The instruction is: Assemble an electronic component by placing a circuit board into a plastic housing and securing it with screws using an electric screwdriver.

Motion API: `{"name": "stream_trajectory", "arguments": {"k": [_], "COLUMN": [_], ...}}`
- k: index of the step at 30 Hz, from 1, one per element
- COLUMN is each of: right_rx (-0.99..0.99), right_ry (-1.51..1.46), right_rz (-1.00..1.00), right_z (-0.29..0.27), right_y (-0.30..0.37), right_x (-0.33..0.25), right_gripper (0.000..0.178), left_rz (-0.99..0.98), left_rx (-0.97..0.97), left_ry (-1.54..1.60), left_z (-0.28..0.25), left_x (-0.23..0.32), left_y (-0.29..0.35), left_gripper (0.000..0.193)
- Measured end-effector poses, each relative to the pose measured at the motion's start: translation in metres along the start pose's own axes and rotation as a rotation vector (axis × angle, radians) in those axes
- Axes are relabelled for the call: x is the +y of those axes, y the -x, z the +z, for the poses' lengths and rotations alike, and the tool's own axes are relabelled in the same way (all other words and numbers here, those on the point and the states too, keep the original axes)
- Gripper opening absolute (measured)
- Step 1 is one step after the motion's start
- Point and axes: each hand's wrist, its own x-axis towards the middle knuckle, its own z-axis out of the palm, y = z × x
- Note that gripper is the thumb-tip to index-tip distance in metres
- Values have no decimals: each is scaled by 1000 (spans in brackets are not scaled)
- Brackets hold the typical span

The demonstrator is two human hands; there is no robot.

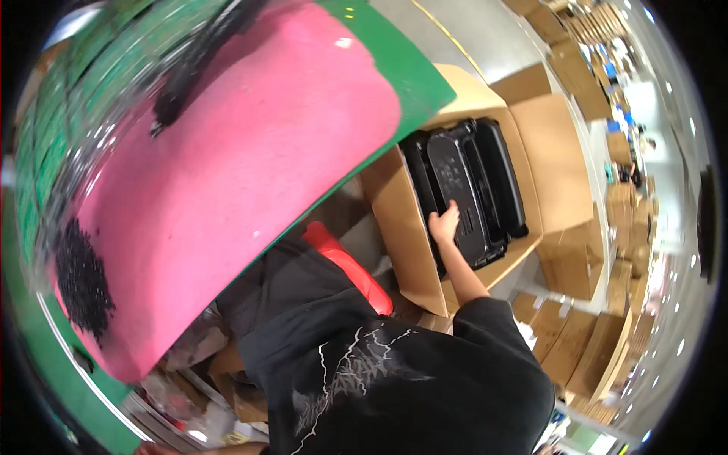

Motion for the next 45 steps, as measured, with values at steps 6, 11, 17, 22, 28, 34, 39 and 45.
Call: {"name": "stream_trajectory", "arguments": {"k": [6,11,17,22,28,34,39,45], "right_rx": [-373,-356,-362,-239,-400,-206,-211,-406], "right_ry": [62,302,126,-145,-26,-186,-845,-1255], "right_rz": [373,333,334,272,93,257,350,-133], "right_z": [28,9,12,-46,-133,-229,-332,-391], "right_y": [48,37,9,13,-5,12,19,29], "right_x": [-47,-50,-20,-24,-59,-75,-137,-224], "right_gripper": [89,65,41,61,75,48,18,48], "left_rz": [-36,122,-229,-744,-213,-423,-768,-744], "left_rx": [164,384,246,196,-34,-746,-1095,-1532], "left_ry": [-392,-412,-53,-91,-1026,-505,-224,-175], "left_z": [69,83,-29,14,73,121,132,177], "left_x": [45,12,95,37,-85,-171,-226,-244], "left_y": [-26,-50,-92,-86,-41,80,201,256], "left_gripper": [52,43,29,37,105,65,50,76]}}
